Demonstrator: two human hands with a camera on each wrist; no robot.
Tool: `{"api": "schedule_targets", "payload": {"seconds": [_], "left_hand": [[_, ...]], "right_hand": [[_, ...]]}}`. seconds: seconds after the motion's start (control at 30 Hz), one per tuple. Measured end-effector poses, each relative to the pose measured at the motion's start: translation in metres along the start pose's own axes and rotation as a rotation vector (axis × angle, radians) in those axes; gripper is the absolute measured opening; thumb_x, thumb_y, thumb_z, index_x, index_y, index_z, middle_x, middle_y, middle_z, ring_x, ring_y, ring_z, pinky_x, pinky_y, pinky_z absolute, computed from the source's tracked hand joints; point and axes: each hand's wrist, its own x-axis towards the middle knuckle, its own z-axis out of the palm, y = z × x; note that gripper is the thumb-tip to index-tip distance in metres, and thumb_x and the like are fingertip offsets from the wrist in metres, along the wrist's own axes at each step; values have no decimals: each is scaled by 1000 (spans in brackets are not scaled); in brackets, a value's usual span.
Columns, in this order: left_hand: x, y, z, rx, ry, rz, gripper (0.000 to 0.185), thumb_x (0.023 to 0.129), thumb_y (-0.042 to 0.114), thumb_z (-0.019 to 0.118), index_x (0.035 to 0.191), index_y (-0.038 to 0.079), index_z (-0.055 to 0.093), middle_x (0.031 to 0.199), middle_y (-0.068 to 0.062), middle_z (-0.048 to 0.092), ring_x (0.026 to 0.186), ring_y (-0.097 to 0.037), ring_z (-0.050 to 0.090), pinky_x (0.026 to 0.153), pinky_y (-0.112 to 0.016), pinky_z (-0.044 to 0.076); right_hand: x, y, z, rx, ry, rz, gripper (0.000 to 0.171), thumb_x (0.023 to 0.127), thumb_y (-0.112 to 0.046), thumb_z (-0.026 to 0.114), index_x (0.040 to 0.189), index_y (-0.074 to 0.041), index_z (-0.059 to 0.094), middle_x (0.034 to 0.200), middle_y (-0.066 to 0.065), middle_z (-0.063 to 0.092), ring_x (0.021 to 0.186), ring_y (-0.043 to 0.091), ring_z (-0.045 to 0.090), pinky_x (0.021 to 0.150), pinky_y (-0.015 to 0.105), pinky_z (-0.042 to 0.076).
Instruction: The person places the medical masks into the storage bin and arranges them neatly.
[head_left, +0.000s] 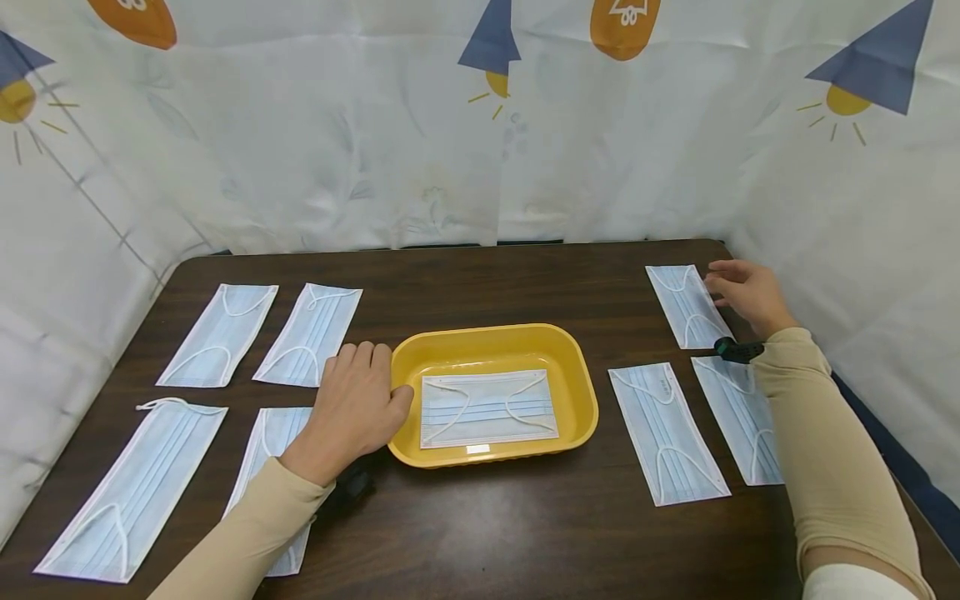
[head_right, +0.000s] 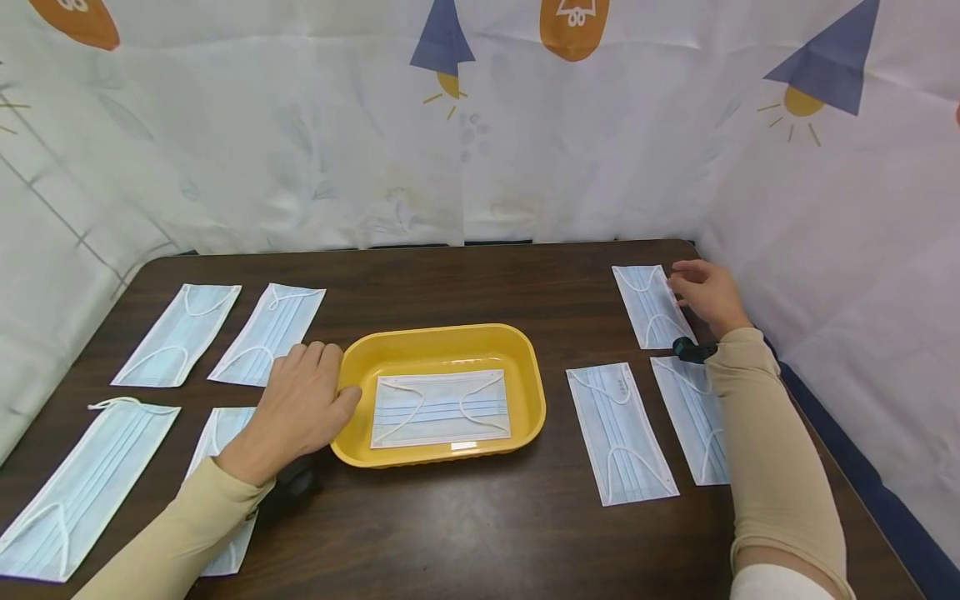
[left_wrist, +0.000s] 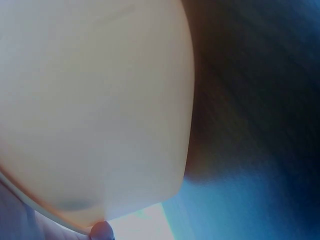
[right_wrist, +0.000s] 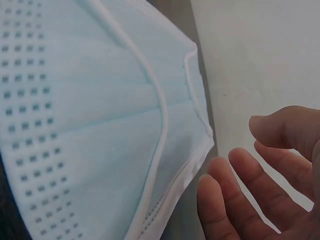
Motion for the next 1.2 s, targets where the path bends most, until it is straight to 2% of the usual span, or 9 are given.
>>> {"api": "schedule_targets", "payload": {"seconds": [0.07,0.13,0.23,0.4,0.5,0.63,0.87,0.97,1.2], "left_hand": [[0,0,0,-2,0,-2,28,88,25,56,96,-2,55,79,-11,47,81,-29,40,72,-37,29],[0,0,0,-2,3,-1,28,88,25,56,95,-2,55,79,-11,47,81,-29,40,72,-37,29],[0,-1,1,-3,8,5,28,88,25,56,95,-2,55,79,-11,47,81,-29,40,72,-37,28],[1,-1,1,-1,9,13,30,88,26,55,97,-2,55,80,-11,48,81,-29,40,72,-37,29],[1,-1,1,1,10,13,30,89,26,55,97,-3,55,81,-11,48,81,-29,41,72,-38,29],[1,-1,1,2,4,6,30,89,25,56,98,-3,56,81,-11,49,82,-29,41,73,-39,30],[1,-1,0,-1,1,-4,29,89,25,56,98,-3,56,82,-12,49,83,-30,42,73,-40,31],[1,-1,0,0,-2,-5,30,89,25,56,99,-3,56,82,-12,50,83,-30,42,73,-40,31],[1,0,-1,-4,-16,-13,31,89,25,56,101,-3,57,83,-12,50,83,-30,42,73,-39,31]], "right_hand": [[1,1,0,-32,3,-7,53,102,-23,61,143,8,50,101,-16,66,80,-14,60,69,15,56],[1,3,-1,-66,4,-8,51,102,-23,61,141,9,52,110,3,71,78,-14,59,68,14,55],[1,7,-1,-114,2,-2,51,101,-23,63,140,10,53,122,23,66,76,-17,56,67,12,53],[2,10,-3,-166,5,13,54,95,-24,74,137,6,58,113,9,72,81,-12,56,68,11,50],[2,9,-3,-239,-14,28,58,91,-29,78,137,3,59,118,18,73,98,12,65,74,15,46],[3,6,-1,-311,-43,42,59,91,-28,78,137,3,57,131,33,63,116,43,60,81,28,43],[7,2,2,-328,-54,54,55,90,-23,79,133,5,60,117,29,68,108,40,63,75,23,43],[7,1,2,-329,-58,64,55,90,-23,78,133,5,59,118,29,70,107,41,64,72,22,44],[4,-3,0,-335,-74,160,57,91,-28,76,132,8,57,130,37,58,108,45,61,74,35,48]]}}
